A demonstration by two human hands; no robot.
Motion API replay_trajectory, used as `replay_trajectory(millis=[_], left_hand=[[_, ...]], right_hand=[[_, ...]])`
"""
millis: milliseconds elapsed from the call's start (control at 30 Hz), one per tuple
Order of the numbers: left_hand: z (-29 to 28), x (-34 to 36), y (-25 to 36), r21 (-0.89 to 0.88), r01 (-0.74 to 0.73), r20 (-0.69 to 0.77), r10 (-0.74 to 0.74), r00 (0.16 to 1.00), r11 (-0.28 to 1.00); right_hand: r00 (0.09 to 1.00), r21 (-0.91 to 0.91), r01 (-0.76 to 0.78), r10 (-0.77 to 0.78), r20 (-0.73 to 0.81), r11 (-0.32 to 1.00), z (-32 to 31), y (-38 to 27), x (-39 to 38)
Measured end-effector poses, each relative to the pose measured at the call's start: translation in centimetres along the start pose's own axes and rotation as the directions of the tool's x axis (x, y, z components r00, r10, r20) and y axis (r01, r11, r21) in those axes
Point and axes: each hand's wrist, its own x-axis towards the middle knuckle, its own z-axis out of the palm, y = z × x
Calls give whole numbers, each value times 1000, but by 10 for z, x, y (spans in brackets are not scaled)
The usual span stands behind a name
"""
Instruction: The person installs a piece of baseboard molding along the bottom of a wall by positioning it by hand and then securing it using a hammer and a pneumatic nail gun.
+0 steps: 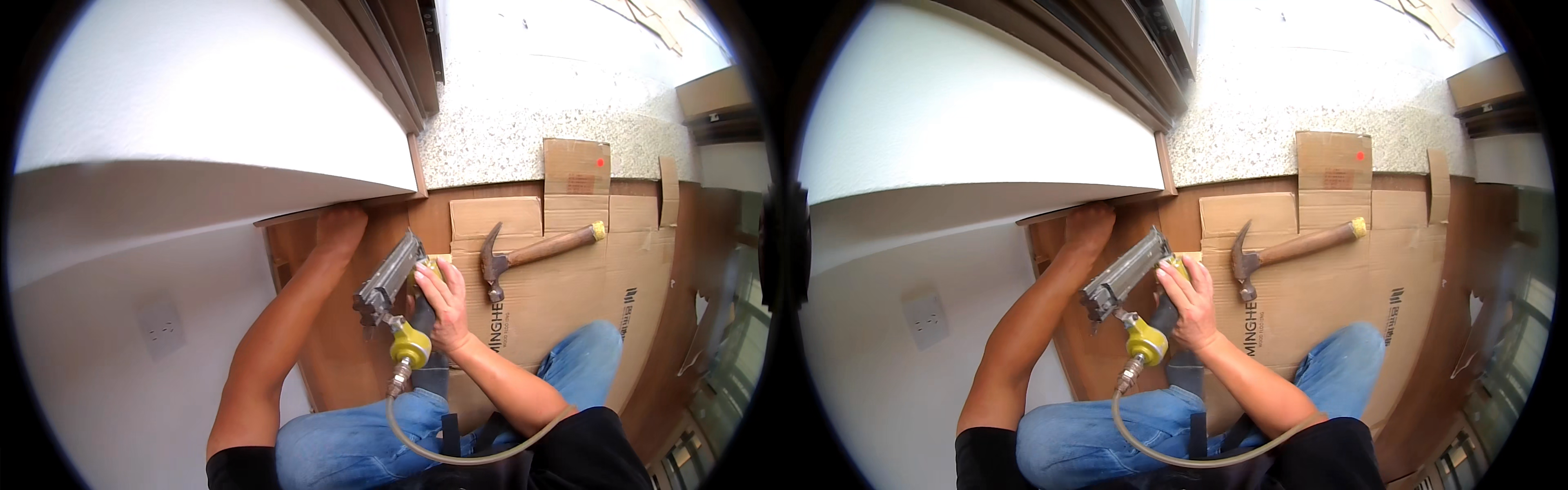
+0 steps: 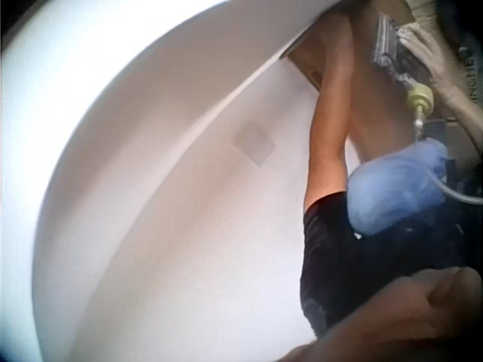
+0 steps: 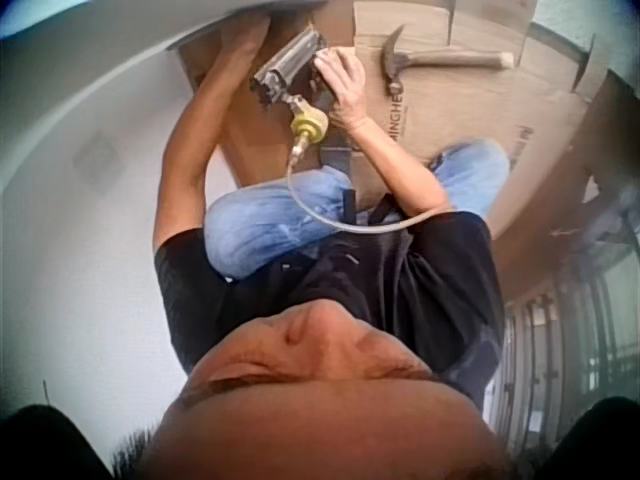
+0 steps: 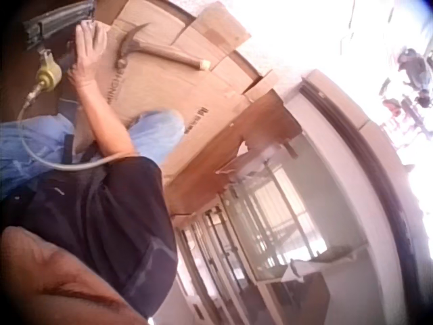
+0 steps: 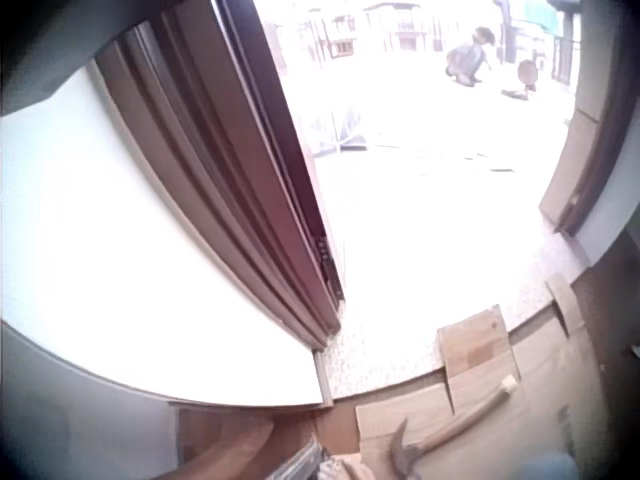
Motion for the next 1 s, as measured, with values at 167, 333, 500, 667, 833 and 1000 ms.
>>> replay_trajectory(millis=[167, 333, 500, 667, 833, 1000], left_hand=[[-1, 0, 3, 45, -27, -62, 30, 998, 999], [-10, 0, 5, 22, 6, -28, -6, 1000, 1000], [-15, 2, 6, -11, 18, 30, -18, 999, 1000], [-14, 4, 0, -162, 110, 226, -72, 972, 981], [-31, 9, 5, -173, 140, 380, -65, 923, 975], [-25, 5, 2, -48, 78, 272, -62, 960, 996]], right_hand=[[997, 131, -6, 17, -78, 991, 34, 7, 11], [984, 175, -34, 64, -169, 984, 43, 12, 17], [978, 187, -43, 80, -192, 981, 44, 13, 26], [980, 183, -85, 115, -162, 979, 45, 10, 27], [982, 194, -98, 126, -139, 976, 41, 12, 27], [981, 186, -38, 72, -181, 982, 38, 20, 18]])
